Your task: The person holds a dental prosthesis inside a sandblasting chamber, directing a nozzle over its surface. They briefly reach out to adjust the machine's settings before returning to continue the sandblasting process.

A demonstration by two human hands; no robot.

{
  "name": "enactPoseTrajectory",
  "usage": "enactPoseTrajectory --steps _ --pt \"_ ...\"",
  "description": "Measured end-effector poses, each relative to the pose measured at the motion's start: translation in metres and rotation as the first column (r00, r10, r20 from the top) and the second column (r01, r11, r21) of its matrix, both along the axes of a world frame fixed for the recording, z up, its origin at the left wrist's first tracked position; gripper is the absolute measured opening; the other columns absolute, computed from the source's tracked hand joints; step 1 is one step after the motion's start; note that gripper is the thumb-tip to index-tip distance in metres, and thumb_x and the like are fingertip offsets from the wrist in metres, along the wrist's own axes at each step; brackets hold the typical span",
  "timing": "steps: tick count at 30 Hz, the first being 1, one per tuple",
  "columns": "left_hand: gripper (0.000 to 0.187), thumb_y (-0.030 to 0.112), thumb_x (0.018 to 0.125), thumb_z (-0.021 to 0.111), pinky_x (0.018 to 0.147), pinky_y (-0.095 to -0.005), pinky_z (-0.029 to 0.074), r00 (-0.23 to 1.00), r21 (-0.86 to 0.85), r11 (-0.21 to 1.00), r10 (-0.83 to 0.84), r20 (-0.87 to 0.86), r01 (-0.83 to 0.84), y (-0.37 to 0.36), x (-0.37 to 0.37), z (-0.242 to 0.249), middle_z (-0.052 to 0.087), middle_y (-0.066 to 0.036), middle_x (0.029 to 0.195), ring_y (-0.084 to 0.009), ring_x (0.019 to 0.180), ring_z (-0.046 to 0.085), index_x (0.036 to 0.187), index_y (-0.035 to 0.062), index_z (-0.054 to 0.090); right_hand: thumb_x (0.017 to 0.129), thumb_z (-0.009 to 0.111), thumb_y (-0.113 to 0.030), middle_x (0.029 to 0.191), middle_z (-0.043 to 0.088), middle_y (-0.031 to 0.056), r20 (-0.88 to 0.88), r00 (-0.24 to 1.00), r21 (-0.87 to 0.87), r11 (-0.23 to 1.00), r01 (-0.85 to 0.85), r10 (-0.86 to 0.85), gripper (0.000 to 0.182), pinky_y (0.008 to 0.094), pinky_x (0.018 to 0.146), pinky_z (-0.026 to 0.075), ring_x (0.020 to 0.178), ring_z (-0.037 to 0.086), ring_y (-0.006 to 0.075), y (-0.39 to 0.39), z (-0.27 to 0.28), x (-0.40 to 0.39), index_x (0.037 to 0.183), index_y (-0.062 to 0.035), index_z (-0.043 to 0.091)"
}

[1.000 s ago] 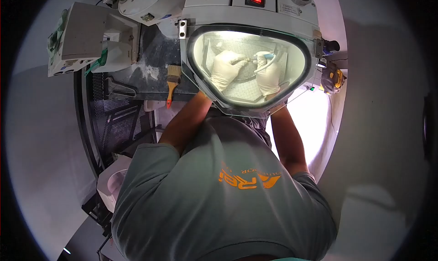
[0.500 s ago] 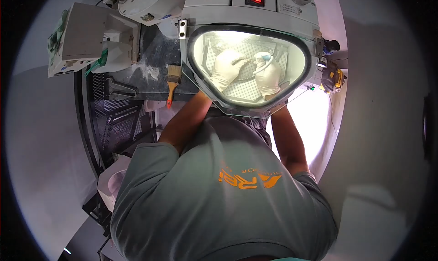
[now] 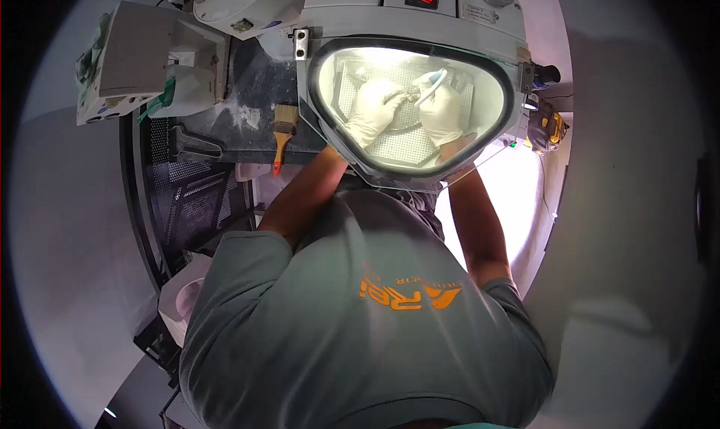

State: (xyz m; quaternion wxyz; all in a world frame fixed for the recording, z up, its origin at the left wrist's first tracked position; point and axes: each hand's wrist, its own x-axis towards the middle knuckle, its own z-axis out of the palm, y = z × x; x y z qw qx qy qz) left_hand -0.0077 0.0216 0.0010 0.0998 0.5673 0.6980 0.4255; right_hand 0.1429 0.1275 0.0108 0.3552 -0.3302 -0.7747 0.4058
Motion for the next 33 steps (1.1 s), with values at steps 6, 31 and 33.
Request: enactPoseTrajectory --steps 6,31,33 --pt "0.014 0.016 0.092 0.081 0.082 -0.0450 0.055 0.999 0.047 0.999 -0.010 0.053 0.007 0.001 0.002 -0.003 0.073 -0.012 0.090 -0.0337 0.087 0.068 0.102 0.0069 0.082 0.102 0.062 -0.009 0.089 0.080 0.0145 0.014 0.999 -0.325 0.945 -0.040 0.047 0.018 0.0362 0.073 0.061 0.080 0.079 0.0245 0.011 0.002 0.003 0.114 -0.0013 0.073" --pt "0.019 0.023 0.094 0.078 0.088 -0.0452 0.056 0.997 0.020 1.000 0.016 0.079 -0.018 0.002 0.003 -0.012 0.077 -0.014 0.096 -0.0356 0.093 0.070 0.102 0.0057 0.082 0.103 0.060 -0.003 0.087 0.076 0.0128 -0.006 0.990 -0.171 0.975 -0.143 0.144 0.016 0.0327 0.067 0.060 0.073 0.076 0.0197 0.011 0.001 0.005 0.114 -0.0009 0.071" --pt "0.019 0.023 0.094 0.078 0.087 -0.0453 0.056 0.998 -0.027 1.000 0.012 0.059 -0.010 0.002 0.001 -0.011 0.077 -0.014 0.096 -0.0357 0.093 0.070 0.102 0.0056 0.082 0.103 0.060 -0.005 0.087 0.077 0.0127 0.040 0.992 -0.225 0.968 -0.111 0.123 0.016 0.0341 0.068 0.061 0.074 0.076 0.0211 0.011 -0.002 0.004 0.114 -0.0019 0.072"
